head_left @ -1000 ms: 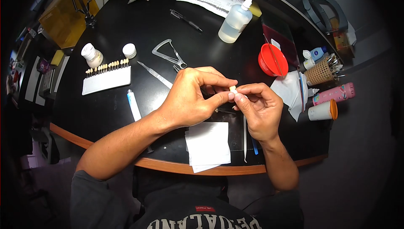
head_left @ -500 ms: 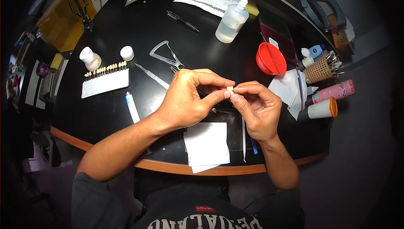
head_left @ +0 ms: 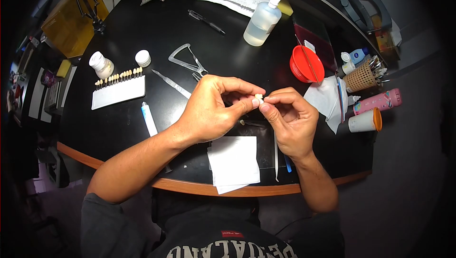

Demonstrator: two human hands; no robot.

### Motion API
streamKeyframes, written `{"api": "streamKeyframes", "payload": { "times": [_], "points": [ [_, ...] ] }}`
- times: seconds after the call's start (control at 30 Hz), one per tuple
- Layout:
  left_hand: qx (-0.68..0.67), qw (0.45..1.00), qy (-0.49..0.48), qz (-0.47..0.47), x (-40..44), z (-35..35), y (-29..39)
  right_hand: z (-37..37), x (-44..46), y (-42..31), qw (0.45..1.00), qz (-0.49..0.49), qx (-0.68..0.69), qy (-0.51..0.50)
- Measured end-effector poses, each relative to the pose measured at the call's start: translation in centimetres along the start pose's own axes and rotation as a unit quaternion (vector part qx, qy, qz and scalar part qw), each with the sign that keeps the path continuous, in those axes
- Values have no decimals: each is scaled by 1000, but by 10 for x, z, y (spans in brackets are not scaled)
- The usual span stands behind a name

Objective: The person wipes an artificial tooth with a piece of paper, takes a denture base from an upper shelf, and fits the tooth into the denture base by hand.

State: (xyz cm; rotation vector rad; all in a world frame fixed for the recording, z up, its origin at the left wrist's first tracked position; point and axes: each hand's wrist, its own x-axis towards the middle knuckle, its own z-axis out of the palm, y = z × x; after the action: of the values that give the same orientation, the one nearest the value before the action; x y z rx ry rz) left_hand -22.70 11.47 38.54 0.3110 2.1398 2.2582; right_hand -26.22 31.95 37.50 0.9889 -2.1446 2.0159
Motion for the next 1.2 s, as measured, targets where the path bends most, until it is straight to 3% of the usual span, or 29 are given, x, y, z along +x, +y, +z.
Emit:
{"api": "streamKeyframes", "payload": {
  "times": [0.17,0.23,0.33,0.5,0.8,0.9,1.2],
  "points": [
    [21,1000,15,12,2,-6,4,1,4,-10,998,45,34,39],
    [88,995,43,29,5,-11,5,-11,5,-8,995,96,-1,5],
    [131,989,65,27,8,-15,6,-12,9,-16,961,79,-242,-103],
    [199,977,77,7,8,-20,4,-8,1,-11,944,83,-262,-183],
    [222,974,32,39,7,-16,0,-21,8,-13,936,-17,-310,-168],
    [220,974,18,43,5,-12,-1,-20,8,-22,969,120,-189,-107],
    [204,979,-21,22,4,-7,0,-14,3,-13,990,96,-88,-60]
  ]
}}
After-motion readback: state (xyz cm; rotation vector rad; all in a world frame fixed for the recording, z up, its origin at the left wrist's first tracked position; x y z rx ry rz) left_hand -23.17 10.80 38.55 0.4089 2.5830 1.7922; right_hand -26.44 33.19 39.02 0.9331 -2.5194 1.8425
